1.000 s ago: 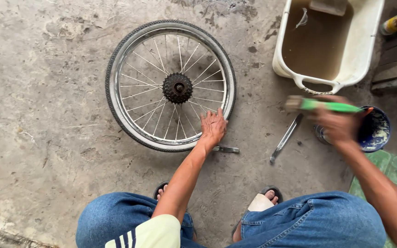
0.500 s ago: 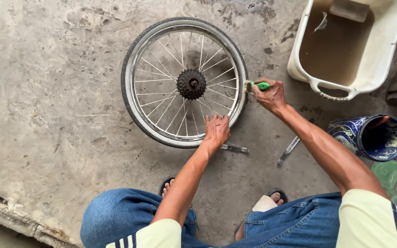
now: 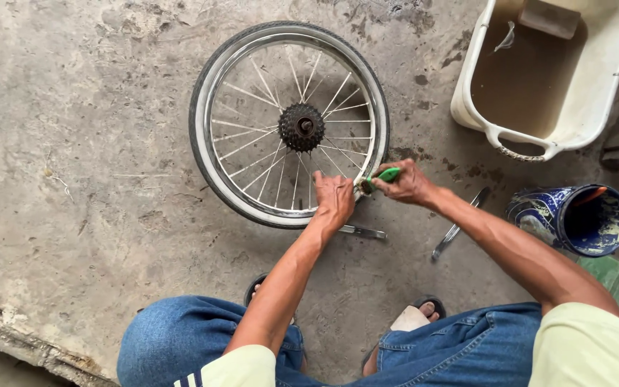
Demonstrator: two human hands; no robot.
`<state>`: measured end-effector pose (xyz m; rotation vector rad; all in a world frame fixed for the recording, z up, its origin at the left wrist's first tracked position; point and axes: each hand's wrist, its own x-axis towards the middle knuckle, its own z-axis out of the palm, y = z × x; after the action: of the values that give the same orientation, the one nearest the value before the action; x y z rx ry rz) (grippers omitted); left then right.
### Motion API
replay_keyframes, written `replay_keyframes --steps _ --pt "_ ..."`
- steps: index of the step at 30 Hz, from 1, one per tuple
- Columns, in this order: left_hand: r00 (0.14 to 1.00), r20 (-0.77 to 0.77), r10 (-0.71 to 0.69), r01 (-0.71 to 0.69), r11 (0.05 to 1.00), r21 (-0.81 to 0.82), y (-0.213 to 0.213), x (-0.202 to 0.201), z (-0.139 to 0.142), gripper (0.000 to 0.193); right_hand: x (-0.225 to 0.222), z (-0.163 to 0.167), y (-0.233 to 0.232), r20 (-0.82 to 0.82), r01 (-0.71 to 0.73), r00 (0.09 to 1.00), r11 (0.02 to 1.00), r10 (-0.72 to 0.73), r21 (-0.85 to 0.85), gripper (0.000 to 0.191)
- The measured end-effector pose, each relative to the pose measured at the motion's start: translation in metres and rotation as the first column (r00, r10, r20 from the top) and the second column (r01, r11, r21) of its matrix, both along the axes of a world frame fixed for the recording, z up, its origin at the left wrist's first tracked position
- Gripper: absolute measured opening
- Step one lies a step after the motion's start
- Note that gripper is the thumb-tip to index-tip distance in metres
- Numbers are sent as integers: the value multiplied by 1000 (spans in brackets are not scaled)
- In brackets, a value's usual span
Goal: The person removes a bicycle tire from the rim, then uses a brush and tire levers to clean and pry the tire back onto the rim. The person works on the wheel while sitting on the floor.
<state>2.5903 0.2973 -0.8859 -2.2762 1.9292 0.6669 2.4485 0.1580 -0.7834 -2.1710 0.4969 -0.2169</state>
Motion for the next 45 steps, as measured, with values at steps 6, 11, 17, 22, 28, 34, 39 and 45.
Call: replay_keyframes --steps 6,11,17,22,28,34,39,45 --pt "988 -142 -64 25 965 -261 3 -11 13 62 -3 -4 -16 123 427 904 880 -409 -208 14" --pt "990 -131 -56 9 942 -335 3 -8 -1 61 0 5 -4 40 159 987 985 -157 -61 16" --pt "992 -115 -45 49 999 24 4 17 -9 28 -6 22 -19 -117 365 922 929 -369 -54 18" --pt "983 -167 71 -107 970 -220 3 14 -5 36 -10 17 -11 -135 292 951 952 -278 95 20" --pt "988 -151 -21 -3 987 -162 21 1 -15 62 1 3 20 -138 90 989 976 -63 200 17" --pt "952 -304 -26 -48 971 -234 21 8 -18 66 -5 13 -6 -48 234 968 957 -246 -172 15" --pt "957 -290 10 -42 993 -106 16 4 -6 58 -5 2 39 -6 -71 997 976 71 -205 13" --pt "958 -280 54 -103 981 -163 26 2 -16 27 -12 9 10 -82 141 984 975 -157 -174 16"
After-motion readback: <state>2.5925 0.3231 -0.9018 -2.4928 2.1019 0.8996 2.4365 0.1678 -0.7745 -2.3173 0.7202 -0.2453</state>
